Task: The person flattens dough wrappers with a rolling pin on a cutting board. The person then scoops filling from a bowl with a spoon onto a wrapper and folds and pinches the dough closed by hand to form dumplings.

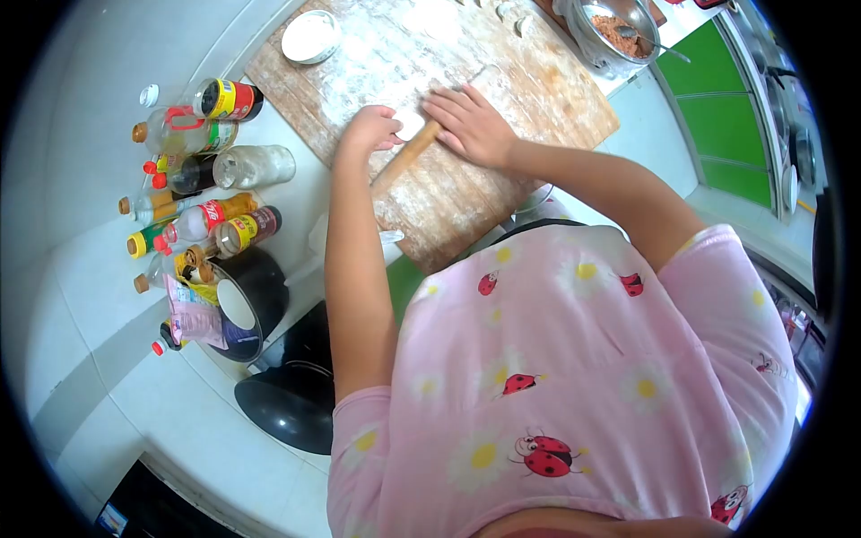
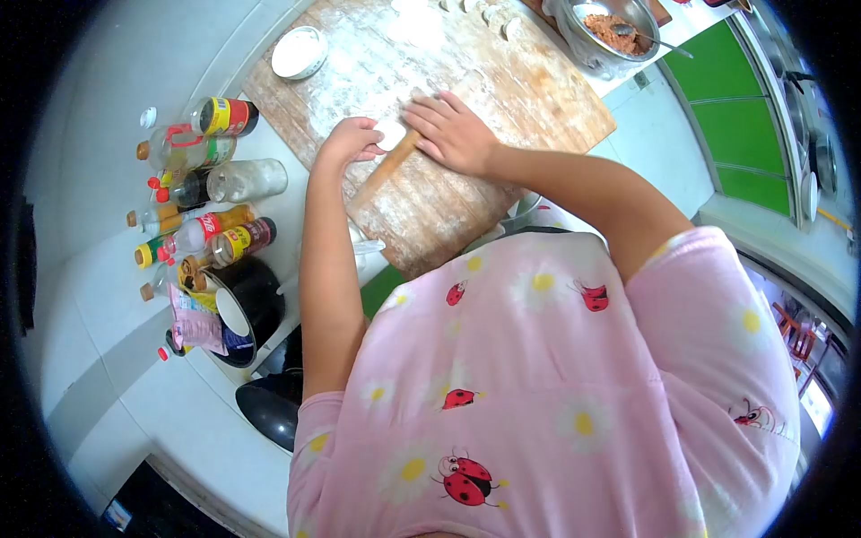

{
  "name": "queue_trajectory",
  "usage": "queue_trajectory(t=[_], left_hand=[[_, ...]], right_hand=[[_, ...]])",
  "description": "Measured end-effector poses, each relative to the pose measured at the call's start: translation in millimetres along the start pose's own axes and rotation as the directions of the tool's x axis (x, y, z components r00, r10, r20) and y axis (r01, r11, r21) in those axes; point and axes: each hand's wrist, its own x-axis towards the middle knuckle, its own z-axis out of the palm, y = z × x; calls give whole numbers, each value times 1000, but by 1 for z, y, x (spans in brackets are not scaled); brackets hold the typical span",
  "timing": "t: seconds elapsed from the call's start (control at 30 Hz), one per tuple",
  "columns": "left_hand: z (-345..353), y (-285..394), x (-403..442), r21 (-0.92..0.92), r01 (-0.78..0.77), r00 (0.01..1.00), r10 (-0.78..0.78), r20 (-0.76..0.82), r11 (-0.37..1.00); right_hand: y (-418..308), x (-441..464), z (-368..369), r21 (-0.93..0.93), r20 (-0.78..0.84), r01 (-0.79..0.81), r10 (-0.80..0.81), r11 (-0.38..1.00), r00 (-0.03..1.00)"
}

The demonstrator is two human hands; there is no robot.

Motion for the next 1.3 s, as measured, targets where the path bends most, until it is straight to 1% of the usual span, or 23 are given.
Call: queue_trajectory(t=[0.07, 0.13, 0.17, 0.2, 0.23, 0.27, 0.3, 0.33, 0.4, 0.43, 0.5, 0.57, 0.67, 0.7, 0.77, 0.87, 0.93, 1.0, 1.1, 1.13, 1.2, 1.23, 1.3], left_hand=[[-1, 4, 4, 203, -82, 993, 63, 97, 976], [-3, 3, 3, 176, -39, 999, 34, 28, 984], [-3, 4, 3, 161, -20, 1000, 21, -3, 987], [-4, 7, -7, 14, 46, 999, -46, -5, 999], [-5, 3, -10, -71, 62, 998, -62, -11, 996], [-6, -4, -11, -158, 76, 997, -80, -18, 985], [-7, -5, -15, -241, 90, 995, -98, -23, 966], [-9, -4, -16, -159, 108, 992, -94, 88, 981], [-7, 1, -8, 92, 2, 994, -11, 106, 996], [-7, 3, -7, 215, -54, 992, 29, 119, 975], [-8, 3, -10, 127, 5, 999, -10, 37, 992], [-8, 2, -17, 35, 56, 998, -55, -31, 998], [-10, -15, -21, -226, 56, 998, -56, 7, 972], [-10, -13, -21, -129, 38, 999, -33, 38, 991], [-10, -7, -19, 68, -12, 994, 4, 108, 998], [-8, -11, -7, 198, -26, 1000, 23, 15, 980], [-11, -24, -11, -67, 49, 998, -51, -21, 997], [-9, -28, -25, -308, 67, 995, -88, -56, 949], [-11, -11, -34, -12, 61, 991, -59, 123, 998], [-10, -15, -26, 87, 20, 997, -27, 74, 996], [-9, -13, -14, 289, -42, 999, 48, -13, 956], [-10, -12, -17, 216, -1, 999, 10, -44, 976], [-10, -12, -29, 63, 78, 994, -73, -87, 995]], right_hand=[[3, 38, 11, -34, -61, -18, 16, 999, 998], [1, 47, 15, -48, -105, -37, 32, 998, 994], [1, 38, 13, -35, -99, -10, 6, 999, 995], [1, 20, 9, -22, -91, 20, -22, 1000, 996], [1, 3, 4, -11, -82, 54, -55, 998, 995], [-2, -11, -1, -14, -35, 33, -33, 999, 999], [-1, -8, -1, -15, -52, 43, -44, 999, 998], [0, -4, 1, -16, -67, 50, -51, 999, 996], [1, 21, 6, 19, -58, 32, -31, 999, 998], [1, 37, 10, -49, -100, 20, -25, 999, 995], [-2, 46, 14, -59, -144, -20, 11, 998, 990], [-4, 13, 7, -20, -78, 15, -16, 1000, 997], [-1, -11, 0, -13, -35, 48, -49, 999, 998], [-2, -15, 0, -14, -30, 46, -47, 999, 998], [-2, 17, 5, -25, -44, 23, -24, 999, 999], [-5, 36, 12, -48, -45, -20, 18, 999, 999], [-5, 7, 5, -8, 4, 13, -13, 1000, 1000], [-4, -15, -4, 6, 45, 37, -37, 999, 998], [-3, 6, 1, 1, 15, 43, -43, 999, 999], [-4, 25, 6, 27, 3, 17, -17, 999, 1000], [-6, 40, 15, -24, -109, 15, -18, 1000, 994], [-7, 43, 16, -54, -167, 10, -18, 999, 986], [-6, 14, 8, -28, -87, 37, -40, 999, 995]])
